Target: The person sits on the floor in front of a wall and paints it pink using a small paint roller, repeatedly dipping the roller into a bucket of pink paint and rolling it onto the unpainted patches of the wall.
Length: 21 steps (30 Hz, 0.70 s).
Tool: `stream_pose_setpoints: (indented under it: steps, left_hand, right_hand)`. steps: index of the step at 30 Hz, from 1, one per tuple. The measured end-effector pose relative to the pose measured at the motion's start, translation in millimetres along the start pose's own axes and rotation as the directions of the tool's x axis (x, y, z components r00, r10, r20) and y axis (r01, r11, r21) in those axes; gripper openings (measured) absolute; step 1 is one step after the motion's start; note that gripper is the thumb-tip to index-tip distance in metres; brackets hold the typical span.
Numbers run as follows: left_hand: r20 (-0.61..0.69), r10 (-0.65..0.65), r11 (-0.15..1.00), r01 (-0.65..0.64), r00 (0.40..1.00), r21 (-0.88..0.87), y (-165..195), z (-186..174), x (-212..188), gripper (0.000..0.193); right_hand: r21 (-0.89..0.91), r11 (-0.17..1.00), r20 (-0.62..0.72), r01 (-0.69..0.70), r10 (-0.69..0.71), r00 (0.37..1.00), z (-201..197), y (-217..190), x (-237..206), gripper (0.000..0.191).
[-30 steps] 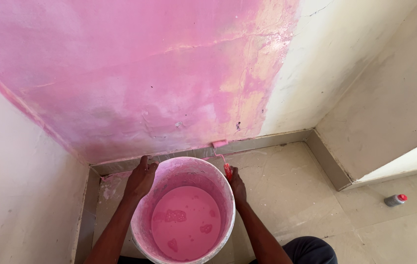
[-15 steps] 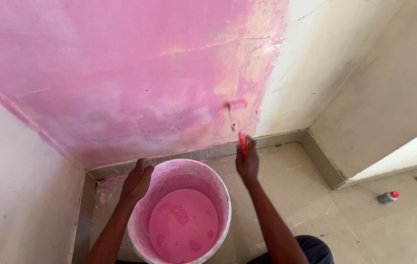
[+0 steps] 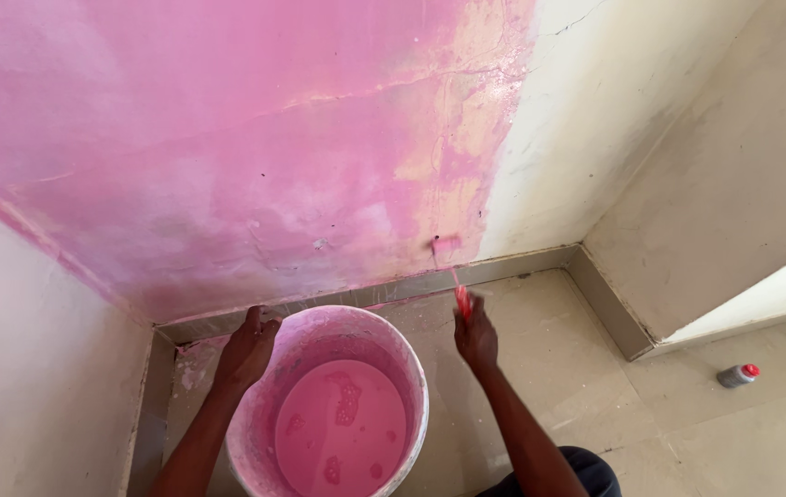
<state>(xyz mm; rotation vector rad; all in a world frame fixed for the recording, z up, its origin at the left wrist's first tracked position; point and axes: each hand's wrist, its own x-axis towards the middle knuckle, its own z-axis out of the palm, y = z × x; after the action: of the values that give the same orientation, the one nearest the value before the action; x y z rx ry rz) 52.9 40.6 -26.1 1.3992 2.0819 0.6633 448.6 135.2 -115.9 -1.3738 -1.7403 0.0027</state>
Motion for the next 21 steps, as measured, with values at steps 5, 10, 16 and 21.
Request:
stream_pose_setpoints:
  steps: [5, 10, 16, 21]
  left_hand:
    - [0.005, -0.017, 0.999, 0.017, 1.0, 0.028, 3.8, 4.8, 5.9, 0.068]
    - [0.002, -0.039, 0.999, 0.039, 0.999, 0.02, 8.2, 9.3, 7.8, 0.064]
    - [0.018, -0.068, 0.995, 0.066, 0.998, 0.077, 11.3, 13.5, 12.7, 0.062]
    - [0.013, -0.083, 0.994, 0.081, 0.996, 0.07, 11.9, 15.4, 14.1, 0.062]
  right_hand:
    - [0.096, 0.951, 0.21, -0.295, 0.27, 0.94, 11.5, 18.3, -10.3, 0.04]
    - [0.18, 0.882, 0.228, -0.436, 0.394, 0.89, 18.1, 20.3, 2.5, 0.046]
    - [0.748, 0.257, 0.493, -0.612, 0.402, 0.771, 14.4, 27.7, 41.3, 0.023]
    - [0.79, -0.056, 0.596, -0.61, 0.298, 0.745, -16.0, 23.7, 52.3, 0.034]
